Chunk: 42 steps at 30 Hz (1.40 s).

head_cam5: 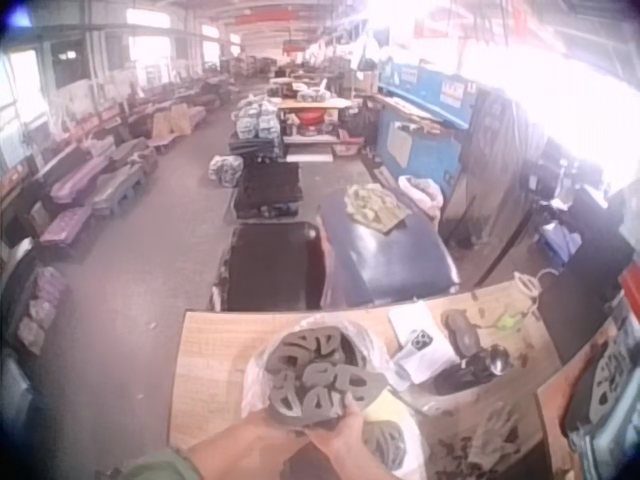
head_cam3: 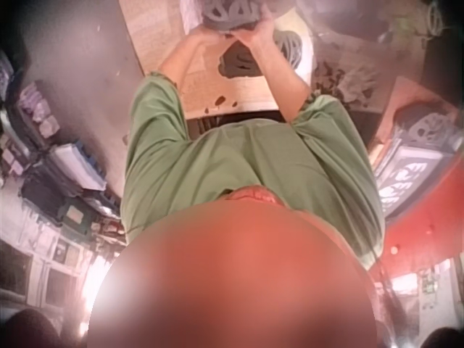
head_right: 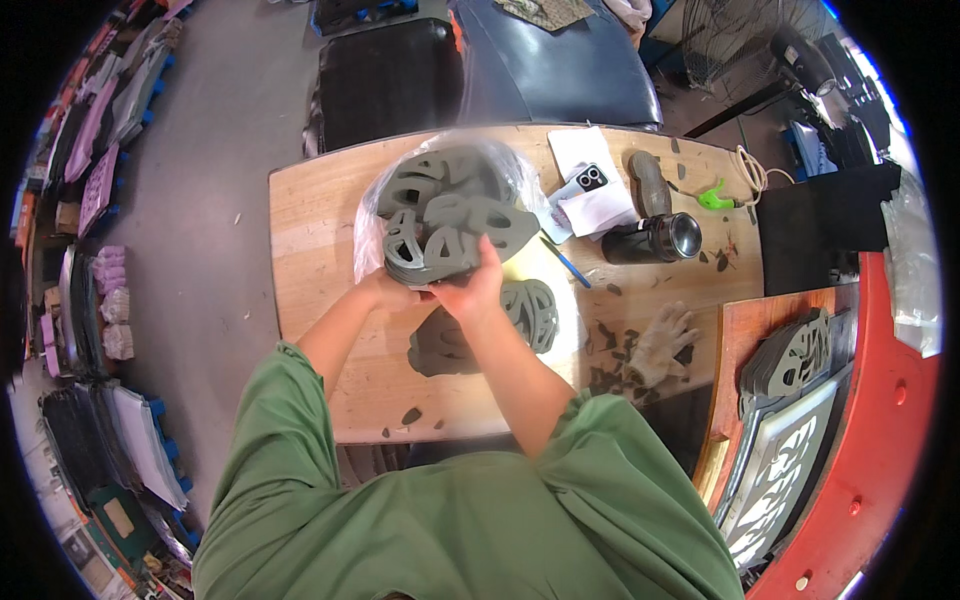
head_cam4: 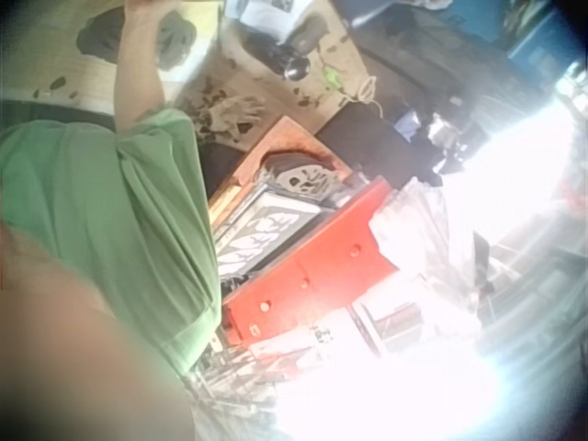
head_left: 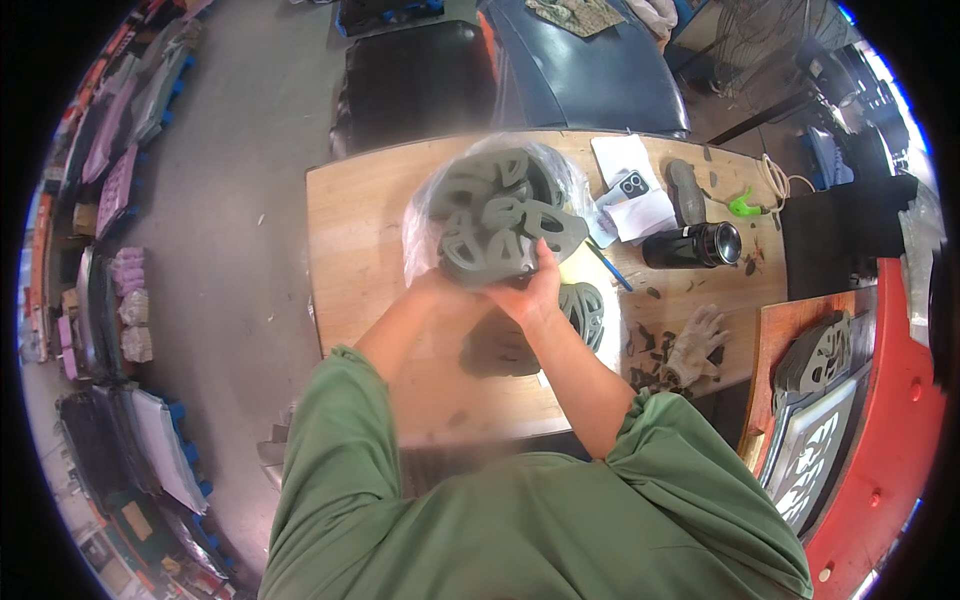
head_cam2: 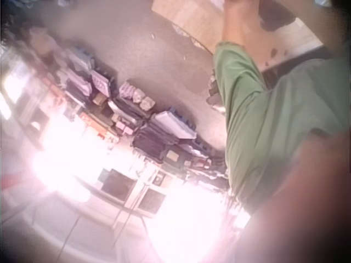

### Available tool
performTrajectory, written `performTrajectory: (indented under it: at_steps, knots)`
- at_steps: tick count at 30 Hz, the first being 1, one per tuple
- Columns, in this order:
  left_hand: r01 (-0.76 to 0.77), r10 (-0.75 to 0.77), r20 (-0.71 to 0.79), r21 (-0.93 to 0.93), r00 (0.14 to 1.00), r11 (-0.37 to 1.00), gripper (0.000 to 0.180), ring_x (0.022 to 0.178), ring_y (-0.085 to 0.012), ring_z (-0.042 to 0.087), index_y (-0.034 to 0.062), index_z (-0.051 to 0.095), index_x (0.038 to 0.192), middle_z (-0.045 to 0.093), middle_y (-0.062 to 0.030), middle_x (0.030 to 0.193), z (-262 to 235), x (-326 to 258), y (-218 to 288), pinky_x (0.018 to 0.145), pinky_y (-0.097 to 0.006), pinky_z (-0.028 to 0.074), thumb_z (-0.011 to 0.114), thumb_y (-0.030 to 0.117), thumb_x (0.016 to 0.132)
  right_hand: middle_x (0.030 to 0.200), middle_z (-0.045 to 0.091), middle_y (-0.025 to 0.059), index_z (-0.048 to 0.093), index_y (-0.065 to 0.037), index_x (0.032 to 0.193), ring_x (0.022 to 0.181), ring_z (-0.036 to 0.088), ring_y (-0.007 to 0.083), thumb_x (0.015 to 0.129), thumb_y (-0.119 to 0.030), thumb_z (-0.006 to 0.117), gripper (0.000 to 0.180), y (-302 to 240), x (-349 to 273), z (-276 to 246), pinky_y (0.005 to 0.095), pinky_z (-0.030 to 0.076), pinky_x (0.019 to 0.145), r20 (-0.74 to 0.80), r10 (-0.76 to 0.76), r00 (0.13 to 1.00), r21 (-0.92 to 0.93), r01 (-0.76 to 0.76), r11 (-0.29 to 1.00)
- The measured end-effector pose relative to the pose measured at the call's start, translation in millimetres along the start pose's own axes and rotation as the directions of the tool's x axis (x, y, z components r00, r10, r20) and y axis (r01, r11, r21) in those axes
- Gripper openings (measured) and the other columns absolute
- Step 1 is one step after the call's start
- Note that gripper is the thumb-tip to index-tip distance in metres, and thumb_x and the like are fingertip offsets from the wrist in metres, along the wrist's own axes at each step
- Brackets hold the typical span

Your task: The person removes a gray shoe sole from a red machine, then places it into a clear plastic bag on a wooden table. The person repeats this process with additional soles, stacking them inside the bag. The person then removes the bag from the table and returns to the machine to retrieve more soles.

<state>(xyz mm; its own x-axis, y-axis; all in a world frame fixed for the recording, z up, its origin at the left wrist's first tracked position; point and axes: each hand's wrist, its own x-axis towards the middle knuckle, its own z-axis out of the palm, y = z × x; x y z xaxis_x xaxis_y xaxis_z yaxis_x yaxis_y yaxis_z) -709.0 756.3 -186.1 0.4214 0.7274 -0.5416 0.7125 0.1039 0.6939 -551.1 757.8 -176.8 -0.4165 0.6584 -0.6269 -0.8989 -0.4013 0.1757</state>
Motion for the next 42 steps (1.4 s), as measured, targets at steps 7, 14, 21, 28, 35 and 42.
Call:
performTrajectory:
  at_steps: [7,14,21,28,35,42]
  knots:
    - [0.314,-0.300,0.123,-0.586,0.946,0.747,0.053,0.115,-0.0135,0.055,0.0141,0.051,0.139,0.059,-0.0018,0.133,-20,-1,-37,0.098,-0.029,0.043,0.061,0.004,0.088,0.136,0.053,0.0080,0.050,-0.012,0.135,0.127,0.046,0.0293,0.095,-0.045,0.046,0.051,-4,1,-12,0.0514,0.033,0.109,-0.006,-0.036,0.999,0.014,0.036,0.999]
    - [0.142,-0.371,0.126,-0.990,0.920,0.016,0.037,0.115,-0.0210,0.056,0.0168,0.054,0.135,0.059,-0.0034,0.130,-22,4,-33,0.100,-0.048,0.041,0.038,0.027,0.103,0.135,0.055,0.0090,0.051,-0.010,0.134,0.125,0.048,0.0304,0.095,-0.041,0.047,0.050,-1,-2,-4,0.0510,0.034,0.109,-0.049,-0.035,0.998,-0.046,0.033,0.998]
    - [0.061,-0.189,0.114,-0.963,0.975,-0.263,0.055,0.124,-0.0294,0.052,0.0113,0.047,0.139,0.056,-0.0086,0.129,-29,-2,-8,0.103,-0.054,0.043,0.055,0.044,0.096,0.129,0.058,0.0097,0.058,-0.009,0.121,0.120,0.052,0.0291,0.090,-0.026,0.047,0.037,-1,16,-5,0.0497,0.038,0.105,-0.332,-0.142,0.933,-0.200,0.077,0.977]
    - [-0.062,-0.342,-0.159,-0.959,0.926,0.278,0.080,0.116,-0.0296,0.059,0.0066,0.029,0.146,0.058,-0.0125,0.128,-24,14,-23,0.089,-0.052,0.054,0.073,0.008,0.079,0.115,0.062,0.0076,0.061,-0.008,0.110,0.111,0.056,0.0253,0.089,-0.024,0.049,0.029,-10,37,-25,0.0432,0.044,0.100,-0.415,-0.161,0.896,-0.279,0.043,0.959]
    - [0.008,-0.497,-0.137,-0.960,0.857,0.279,0.081,0.110,-0.0323,0.061,0.0051,0.032,0.145,0.055,-0.0186,0.129,-17,28,-45,0.088,-0.048,0.055,0.072,-0.001,0.075,0.120,0.060,0.0049,0.058,-0.010,0.119,0.108,0.055,0.0206,0.094,-0.023,0.059,0.028,-12,44,-29,0.0366,0.042,0.095,-0.403,-0.124,0.907,-0.339,-0.022,0.941]
    - [-0.064,-0.406,-0.214,-0.934,0.889,0.352,0.082,0.114,-0.0295,0.058,0.0058,0.034,0.146,0.055,-0.0165,0.131,-8,32,-56,0.090,-0.041,0.052,0.072,0.000,0.074,0.121,0.060,0.0074,0.057,-0.008,0.125,0.114,0.054,0.0210,0.091,-0.023,0.066,0.038,-24,-35,5,0.0404,0.042,0.097,-0.287,-0.047,0.957,-0.613,-0.146,0.776]
